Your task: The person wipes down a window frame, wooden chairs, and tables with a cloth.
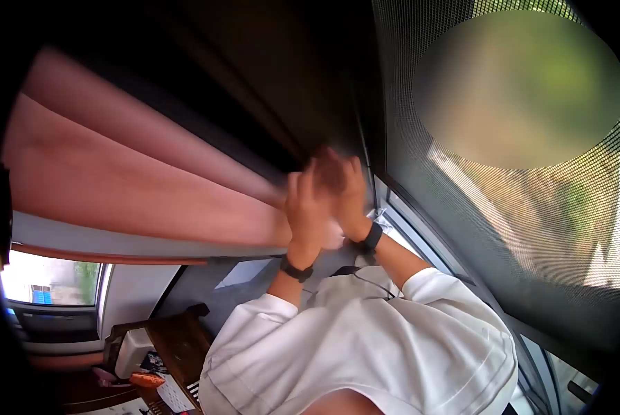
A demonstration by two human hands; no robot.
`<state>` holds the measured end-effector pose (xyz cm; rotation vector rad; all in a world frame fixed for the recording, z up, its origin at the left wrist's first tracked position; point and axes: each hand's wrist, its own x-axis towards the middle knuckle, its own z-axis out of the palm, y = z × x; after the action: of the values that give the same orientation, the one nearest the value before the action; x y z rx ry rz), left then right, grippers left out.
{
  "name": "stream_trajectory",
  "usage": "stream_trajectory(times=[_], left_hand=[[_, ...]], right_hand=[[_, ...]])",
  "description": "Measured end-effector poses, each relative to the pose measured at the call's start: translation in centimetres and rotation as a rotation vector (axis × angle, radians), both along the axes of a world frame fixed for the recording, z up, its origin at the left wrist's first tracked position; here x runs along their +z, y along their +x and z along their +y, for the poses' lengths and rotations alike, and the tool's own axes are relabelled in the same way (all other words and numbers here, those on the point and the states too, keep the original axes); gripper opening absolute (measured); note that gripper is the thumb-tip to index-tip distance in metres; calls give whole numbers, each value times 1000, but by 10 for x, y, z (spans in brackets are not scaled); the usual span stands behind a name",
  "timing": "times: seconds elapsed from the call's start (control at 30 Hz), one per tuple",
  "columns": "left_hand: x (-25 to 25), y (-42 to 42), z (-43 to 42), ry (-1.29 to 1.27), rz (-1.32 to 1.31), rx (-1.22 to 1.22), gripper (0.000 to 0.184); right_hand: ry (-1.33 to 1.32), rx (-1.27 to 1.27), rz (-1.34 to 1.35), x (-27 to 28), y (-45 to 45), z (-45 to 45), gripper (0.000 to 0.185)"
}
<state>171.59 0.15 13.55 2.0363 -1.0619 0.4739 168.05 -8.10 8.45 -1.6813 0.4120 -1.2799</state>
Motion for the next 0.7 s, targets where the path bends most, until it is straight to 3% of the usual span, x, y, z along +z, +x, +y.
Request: stream_trajectory(times=[0.07, 0.2, 0.33, 0.43, 0.57, 0.7], left_hand=[[13, 1, 6, -154, -3, -4, 53], [56, 2, -12, -214, -93, 5, 52], [47, 5, -37, -138, -27, -44, 43], [21, 5, -34, -88, 55, -65, 43], [-9, 20, -10, -233, 68, -171, 47], [9, 39, 1, -448, -9, -250, 50]], right_hand=[[-228, -48, -79, 29, 6, -4, 63], [-241, -141, -193, 74, 17, -13, 55], [94, -44, -198, 48, 16, -28, 48], [-12, -119, -115, 20, 13, -29, 48], [-135, -87, -23, 8, 5, -14, 58], [-262, -51, -98, 45, 15, -6, 73]])
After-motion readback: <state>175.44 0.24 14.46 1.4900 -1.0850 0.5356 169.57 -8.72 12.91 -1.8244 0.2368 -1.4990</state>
